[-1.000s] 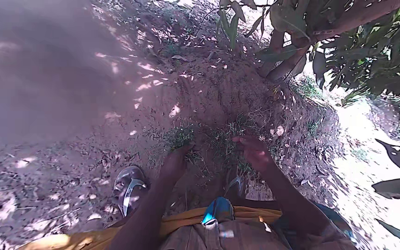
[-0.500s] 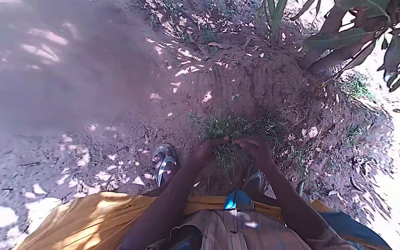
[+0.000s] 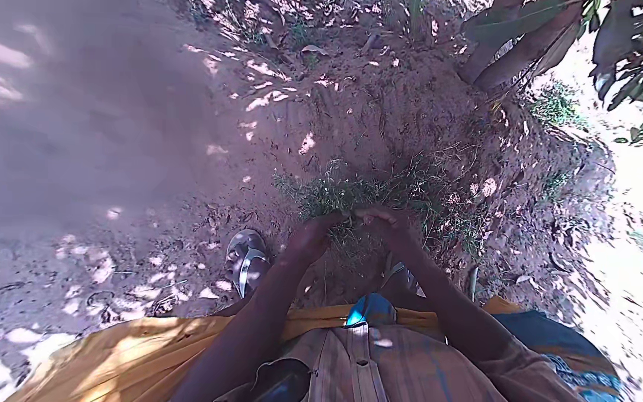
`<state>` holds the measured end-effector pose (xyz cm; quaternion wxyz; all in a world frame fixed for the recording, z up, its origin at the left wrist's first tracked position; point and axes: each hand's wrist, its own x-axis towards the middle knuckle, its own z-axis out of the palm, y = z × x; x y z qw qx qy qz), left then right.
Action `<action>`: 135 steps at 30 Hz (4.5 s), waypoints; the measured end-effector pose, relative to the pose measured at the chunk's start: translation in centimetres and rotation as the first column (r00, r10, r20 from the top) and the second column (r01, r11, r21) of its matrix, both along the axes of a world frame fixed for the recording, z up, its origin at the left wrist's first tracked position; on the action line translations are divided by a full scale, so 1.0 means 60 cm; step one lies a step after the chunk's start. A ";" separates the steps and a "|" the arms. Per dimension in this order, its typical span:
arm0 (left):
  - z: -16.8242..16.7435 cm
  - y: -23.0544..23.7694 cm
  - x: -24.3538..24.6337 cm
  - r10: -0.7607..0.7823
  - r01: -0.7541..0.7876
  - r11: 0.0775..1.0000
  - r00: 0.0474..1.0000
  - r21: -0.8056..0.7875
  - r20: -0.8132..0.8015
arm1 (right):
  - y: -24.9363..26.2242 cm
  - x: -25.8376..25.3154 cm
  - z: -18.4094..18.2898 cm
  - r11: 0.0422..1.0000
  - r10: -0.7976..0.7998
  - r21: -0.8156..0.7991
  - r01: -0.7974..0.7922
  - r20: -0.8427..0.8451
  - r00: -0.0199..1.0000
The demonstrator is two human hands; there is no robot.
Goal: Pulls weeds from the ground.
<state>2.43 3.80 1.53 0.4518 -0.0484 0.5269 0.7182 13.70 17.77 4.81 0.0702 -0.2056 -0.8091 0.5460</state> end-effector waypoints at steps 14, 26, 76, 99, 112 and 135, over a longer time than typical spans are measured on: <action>0.014 0.001 0.008 0.003 -0.012 0.985 0.999 -0.173 -0.051 | -0.003 0.000 -0.004 0.970 0.227 0.052 -0.239 0.168 0.959; -0.012 -0.006 -0.018 0.226 -0.226 0.973 0.974 0.040 0.000 | 0.066 0.019 -0.016 0.977 -0.206 -0.024 0.211 0.140 0.969; -0.001 -0.023 0.007 -0.263 0.066 0.937 0.780 -0.344 -0.567 | -0.008 0.000 0.004 0.854 -0.245 -0.510 0.101 -0.223 0.943; -0.002 -0.002 -0.026 0.271 -0.355 0.906 0.905 -0.230 -0.328 | 0.056 0.002 -0.098 0.963 0.105 -0.268 0.022 0.450 0.887; -0.050 -0.033 -0.044 0.196 -0.405 0.843 0.844 -0.354 -0.500 | -0.041 -0.038 -0.145 0.662 0.309 0.172 -0.729 0.824 0.475; 0.057 -0.044 -0.023 -0.190 0.081 0.865 0.967 -0.495 -0.172 | 0.008 -0.094 -0.081 0.955 0.238 -0.220 -0.200 0.161 0.958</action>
